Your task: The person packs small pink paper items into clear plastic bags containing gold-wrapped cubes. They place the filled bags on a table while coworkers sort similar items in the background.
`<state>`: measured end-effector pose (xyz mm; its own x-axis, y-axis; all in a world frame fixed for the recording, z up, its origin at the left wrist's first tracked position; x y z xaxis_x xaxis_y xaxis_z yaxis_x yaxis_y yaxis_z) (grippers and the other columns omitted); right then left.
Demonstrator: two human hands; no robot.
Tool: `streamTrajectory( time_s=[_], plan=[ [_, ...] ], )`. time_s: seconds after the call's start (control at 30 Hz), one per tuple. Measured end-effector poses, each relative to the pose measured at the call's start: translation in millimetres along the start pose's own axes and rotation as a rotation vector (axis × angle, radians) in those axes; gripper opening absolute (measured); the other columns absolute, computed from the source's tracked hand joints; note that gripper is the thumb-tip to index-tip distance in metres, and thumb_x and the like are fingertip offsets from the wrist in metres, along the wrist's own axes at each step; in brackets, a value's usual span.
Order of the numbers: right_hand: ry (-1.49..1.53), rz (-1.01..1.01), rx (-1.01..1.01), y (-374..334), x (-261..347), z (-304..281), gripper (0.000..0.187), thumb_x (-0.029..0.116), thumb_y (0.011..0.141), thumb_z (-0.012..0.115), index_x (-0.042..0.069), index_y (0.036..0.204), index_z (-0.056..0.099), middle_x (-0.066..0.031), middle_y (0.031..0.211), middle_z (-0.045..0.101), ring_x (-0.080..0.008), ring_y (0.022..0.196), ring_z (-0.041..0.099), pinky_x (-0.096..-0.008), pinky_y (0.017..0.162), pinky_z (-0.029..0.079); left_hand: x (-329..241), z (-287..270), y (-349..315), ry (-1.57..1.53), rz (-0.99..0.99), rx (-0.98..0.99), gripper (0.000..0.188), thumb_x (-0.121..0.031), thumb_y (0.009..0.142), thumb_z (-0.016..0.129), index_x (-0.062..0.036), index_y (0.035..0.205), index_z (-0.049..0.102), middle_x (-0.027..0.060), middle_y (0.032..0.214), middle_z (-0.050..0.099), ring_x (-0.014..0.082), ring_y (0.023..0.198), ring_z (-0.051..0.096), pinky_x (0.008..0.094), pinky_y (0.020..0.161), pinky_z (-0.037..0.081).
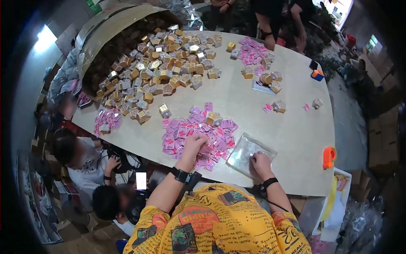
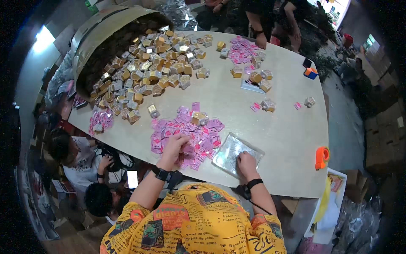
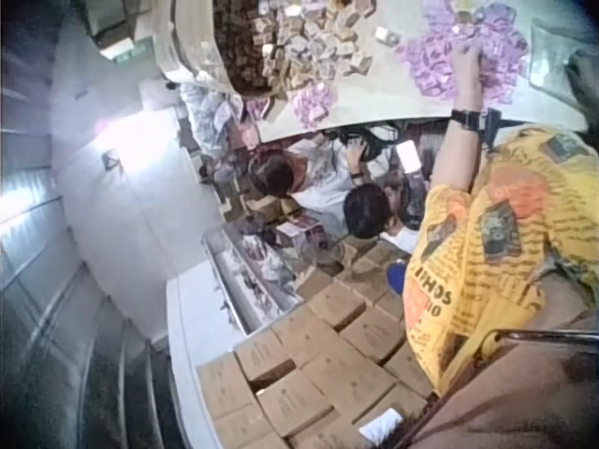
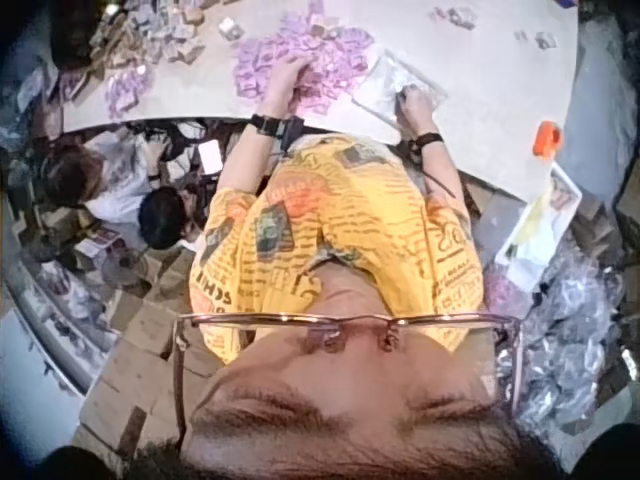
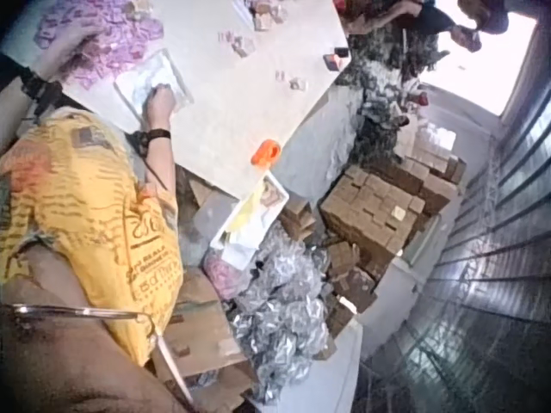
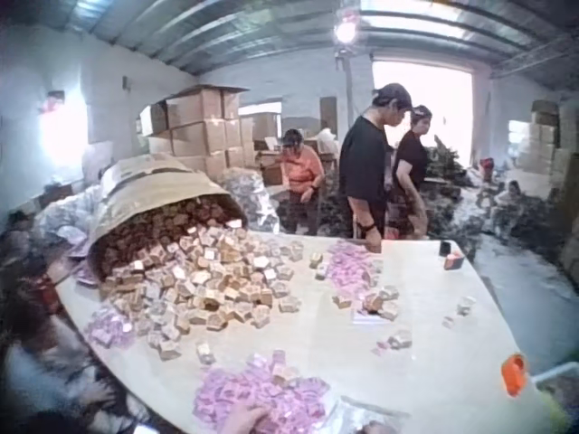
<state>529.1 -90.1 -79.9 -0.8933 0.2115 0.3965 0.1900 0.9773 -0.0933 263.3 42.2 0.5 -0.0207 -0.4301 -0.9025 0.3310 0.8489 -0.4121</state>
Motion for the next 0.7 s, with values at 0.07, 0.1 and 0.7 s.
streamTrajectory(
  time_s=[0.07,0.1,0.7],
  plan=[
    [0.032,0.014,-0.049,0.4,3.0,-13.4,0.012,0.018,0.079,0.060,0.007,0.080,0.066,-0.0116,0.087,0.059,-0.0324,0.078,0.061,-0.0430,0.067,0.050,-4.4,5.0,-2.1,-0.024,-0.026,0.015,0.013,-0.013,0.084,0.060,-0.0013,0.080,0.061,0.0052,0.070,0.063,0.0134,0.061,0.063,0.0242,0.056,0.050],
    [0.033,0.016,-0.090,-1.7,4.2,-20.9,0.012,0.018,0.079,0.061,0.008,0.078,0.067,-0.0105,0.086,0.059,-0.0316,0.077,0.061,-0.0425,0.067,0.050,-5.4,8.1,-4.3,-0.037,-0.044,0.024,0.013,-0.013,0.084,0.060,-0.0011,0.080,0.061,0.0050,0.070,0.063,0.0132,0.061,0.063,0.0241,0.056,0.050],
    [0.762,0.222,-0.412,-23.2,-27.5,-54.1,0.015,0.015,0.077,0.068,0.001,0.080,0.071,-0.0119,0.073,0.063,-0.0212,0.073,0.058,-0.0315,0.065,0.045,2.1,86.0,1.1,-0.028,-0.038,0.231,0.012,-0.010,0.084,0.059,0.0011,0.082,0.060,0.0088,0.073,0.063,0.0160,0.065,0.065,0.0262,0.059,0.054]
  ],
)
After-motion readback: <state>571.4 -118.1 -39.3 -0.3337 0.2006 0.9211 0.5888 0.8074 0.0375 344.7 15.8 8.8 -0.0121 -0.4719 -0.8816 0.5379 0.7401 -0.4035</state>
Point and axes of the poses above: each hand's wrist, its own y-axis towards the middle knuckle, its own z-axis out of the palm, x = y × z, the point moved 7 cm from there along y, towards the middle knuckle
